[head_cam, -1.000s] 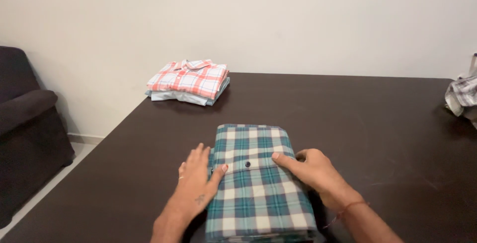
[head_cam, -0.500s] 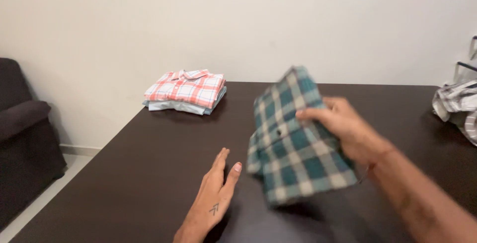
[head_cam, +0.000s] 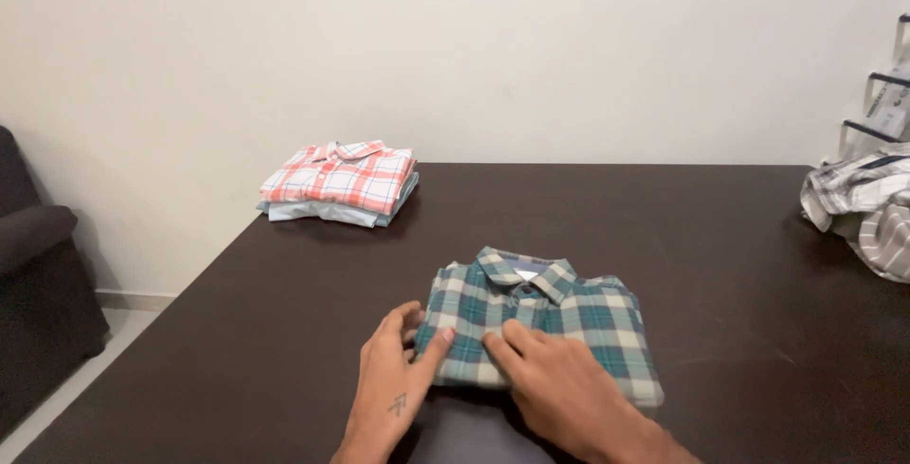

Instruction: Folding a plaid shirt on a table.

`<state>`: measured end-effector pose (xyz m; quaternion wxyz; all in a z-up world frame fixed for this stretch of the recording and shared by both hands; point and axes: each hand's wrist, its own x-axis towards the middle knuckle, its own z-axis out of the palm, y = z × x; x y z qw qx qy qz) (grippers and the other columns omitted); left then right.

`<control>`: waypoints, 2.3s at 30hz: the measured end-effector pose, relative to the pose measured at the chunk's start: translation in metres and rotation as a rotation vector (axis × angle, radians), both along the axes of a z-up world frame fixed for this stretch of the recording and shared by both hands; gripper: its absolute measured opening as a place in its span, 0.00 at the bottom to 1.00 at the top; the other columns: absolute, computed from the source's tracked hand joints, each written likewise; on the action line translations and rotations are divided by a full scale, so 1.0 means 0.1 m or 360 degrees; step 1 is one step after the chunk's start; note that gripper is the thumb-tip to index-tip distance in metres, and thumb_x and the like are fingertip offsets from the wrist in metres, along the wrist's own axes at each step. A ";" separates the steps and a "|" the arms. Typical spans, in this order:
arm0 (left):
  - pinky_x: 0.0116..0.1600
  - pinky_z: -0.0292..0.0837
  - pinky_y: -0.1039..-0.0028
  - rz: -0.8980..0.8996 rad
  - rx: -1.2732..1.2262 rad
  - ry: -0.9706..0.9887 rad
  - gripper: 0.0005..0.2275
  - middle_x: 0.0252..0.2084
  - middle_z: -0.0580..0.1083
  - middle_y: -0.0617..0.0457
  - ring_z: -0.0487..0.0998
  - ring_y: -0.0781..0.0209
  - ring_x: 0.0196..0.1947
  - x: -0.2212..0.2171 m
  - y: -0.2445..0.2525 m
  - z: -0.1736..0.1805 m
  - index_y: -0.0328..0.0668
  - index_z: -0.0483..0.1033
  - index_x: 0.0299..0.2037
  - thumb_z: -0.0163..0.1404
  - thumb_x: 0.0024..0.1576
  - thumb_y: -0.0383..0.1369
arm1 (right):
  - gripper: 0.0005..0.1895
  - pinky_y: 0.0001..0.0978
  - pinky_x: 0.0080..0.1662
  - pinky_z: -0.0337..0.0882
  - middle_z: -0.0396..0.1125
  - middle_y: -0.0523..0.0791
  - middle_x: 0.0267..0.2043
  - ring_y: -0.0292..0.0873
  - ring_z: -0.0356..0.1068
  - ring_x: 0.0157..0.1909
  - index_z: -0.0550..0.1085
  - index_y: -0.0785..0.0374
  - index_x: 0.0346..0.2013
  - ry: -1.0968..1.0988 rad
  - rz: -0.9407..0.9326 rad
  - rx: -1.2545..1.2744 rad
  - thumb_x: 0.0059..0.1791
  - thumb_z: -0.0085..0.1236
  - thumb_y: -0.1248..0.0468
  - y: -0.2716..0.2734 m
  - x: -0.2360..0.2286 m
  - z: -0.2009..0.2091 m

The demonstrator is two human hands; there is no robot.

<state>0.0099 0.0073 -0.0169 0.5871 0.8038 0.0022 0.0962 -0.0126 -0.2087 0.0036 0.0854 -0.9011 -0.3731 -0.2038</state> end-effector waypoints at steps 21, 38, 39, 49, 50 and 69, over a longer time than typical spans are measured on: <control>0.49 0.77 0.55 0.0280 0.0903 0.0411 0.19 0.34 0.79 0.48 0.82 0.48 0.41 -0.29 -0.21 0.34 0.42 0.78 0.37 0.44 0.62 0.50 | 0.22 0.36 0.36 0.74 0.77 0.47 0.27 0.42 0.76 0.30 0.80 0.60 0.41 0.0764 -0.1744 0.0543 0.51 0.58 0.44 -0.89 0.12 0.04; 0.53 0.78 0.60 0.0202 0.1090 0.0762 0.18 0.31 0.82 0.48 0.85 0.51 0.40 -0.32 -0.13 0.46 0.43 0.86 0.33 0.48 0.57 0.47 | 0.19 0.44 0.42 0.75 0.75 0.50 0.21 0.48 0.75 0.29 0.78 0.61 0.39 0.0711 -0.1612 0.0749 0.54 0.49 0.49 -1.01 -0.01 -0.11; 0.53 0.78 0.60 0.0236 0.1089 0.0723 0.17 0.31 0.82 0.49 0.85 0.51 0.40 -0.32 -0.13 0.47 0.44 0.85 0.34 0.48 0.57 0.46 | 0.18 0.43 0.40 0.75 0.74 0.50 0.23 0.48 0.74 0.28 0.79 0.63 0.37 0.0784 -0.1602 0.0764 0.53 0.52 0.51 -1.07 0.03 -0.14; 0.51 0.76 0.59 0.0336 0.0557 0.0166 0.16 0.44 0.81 0.52 0.82 0.51 0.46 0.10 -0.12 0.36 0.49 0.84 0.45 0.50 0.58 0.48 | 0.21 0.28 0.34 0.70 0.75 0.49 0.28 0.40 0.71 0.27 0.81 0.67 0.43 0.1064 -0.1427 0.1614 0.49 0.61 0.50 -1.18 0.41 -0.14; 0.51 0.76 0.59 0.0334 0.0554 0.0173 0.16 0.44 0.81 0.52 0.82 0.51 0.46 0.14 -0.14 0.36 0.49 0.84 0.45 0.50 0.58 0.48 | 0.21 0.28 0.34 0.70 0.75 0.49 0.28 0.40 0.71 0.27 0.81 0.67 0.43 0.1068 -0.1433 0.1608 0.49 0.61 0.50 -1.19 0.44 -0.15; 0.53 0.74 0.59 0.0600 0.0290 0.0174 0.14 0.43 0.83 0.53 0.83 0.53 0.46 0.32 -0.12 0.24 0.50 0.83 0.43 0.47 0.60 0.44 | 0.09 0.29 0.31 0.64 0.68 0.46 0.28 0.38 0.63 0.28 0.81 0.69 0.41 0.0856 -0.0975 0.1916 0.52 0.60 0.65 -1.39 0.67 -0.35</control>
